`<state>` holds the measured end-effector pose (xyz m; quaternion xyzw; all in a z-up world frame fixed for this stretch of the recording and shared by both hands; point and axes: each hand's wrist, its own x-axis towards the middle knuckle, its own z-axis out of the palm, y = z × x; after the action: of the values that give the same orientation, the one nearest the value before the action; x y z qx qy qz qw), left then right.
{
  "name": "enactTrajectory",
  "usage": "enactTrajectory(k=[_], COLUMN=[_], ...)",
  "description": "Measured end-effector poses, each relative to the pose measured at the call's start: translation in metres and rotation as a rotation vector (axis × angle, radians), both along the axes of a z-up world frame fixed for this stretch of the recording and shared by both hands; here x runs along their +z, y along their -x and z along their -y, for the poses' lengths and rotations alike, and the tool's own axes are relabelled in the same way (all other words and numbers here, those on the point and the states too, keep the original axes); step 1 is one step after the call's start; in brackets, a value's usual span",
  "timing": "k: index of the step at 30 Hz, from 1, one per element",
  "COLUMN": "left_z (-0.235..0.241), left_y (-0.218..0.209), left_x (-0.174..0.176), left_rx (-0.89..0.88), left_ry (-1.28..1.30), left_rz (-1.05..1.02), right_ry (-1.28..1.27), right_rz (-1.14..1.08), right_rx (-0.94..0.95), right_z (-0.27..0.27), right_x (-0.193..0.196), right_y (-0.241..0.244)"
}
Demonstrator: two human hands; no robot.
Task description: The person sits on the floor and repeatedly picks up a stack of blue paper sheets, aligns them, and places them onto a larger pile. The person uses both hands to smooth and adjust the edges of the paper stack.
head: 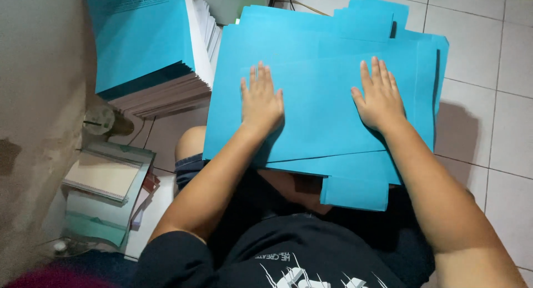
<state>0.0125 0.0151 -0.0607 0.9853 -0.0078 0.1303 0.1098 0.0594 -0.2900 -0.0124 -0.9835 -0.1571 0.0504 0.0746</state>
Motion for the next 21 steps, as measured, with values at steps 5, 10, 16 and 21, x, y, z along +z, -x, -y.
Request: enactTrajectory(k=[5,10,16,21], left_z=[-0.003,0.045,0.043,0.020], left_y=[0.105,0.128,0.117,0.120], left_x=[0.019,0.014,0.046,0.038], left_rx=[-0.003,-0.136,-0.388,-0.367], left_ry=[-0.031,-0.027,-0.084,-0.215], left_rz=[-0.060,-0.032,-0.360,-0.330], right_ry=[0.015,0.047,0.018,-0.065], right_rz=[0.037,0.090,0.007,-0.066], right_rx=[-0.060,-0.123,0.026,-0.243], right_z=[0.025,-0.031,-0.046,0.019], right_x=[-0.008,-0.031,-0.009,-0.009], right_y=[0.068,0.117,0.129,0.116])
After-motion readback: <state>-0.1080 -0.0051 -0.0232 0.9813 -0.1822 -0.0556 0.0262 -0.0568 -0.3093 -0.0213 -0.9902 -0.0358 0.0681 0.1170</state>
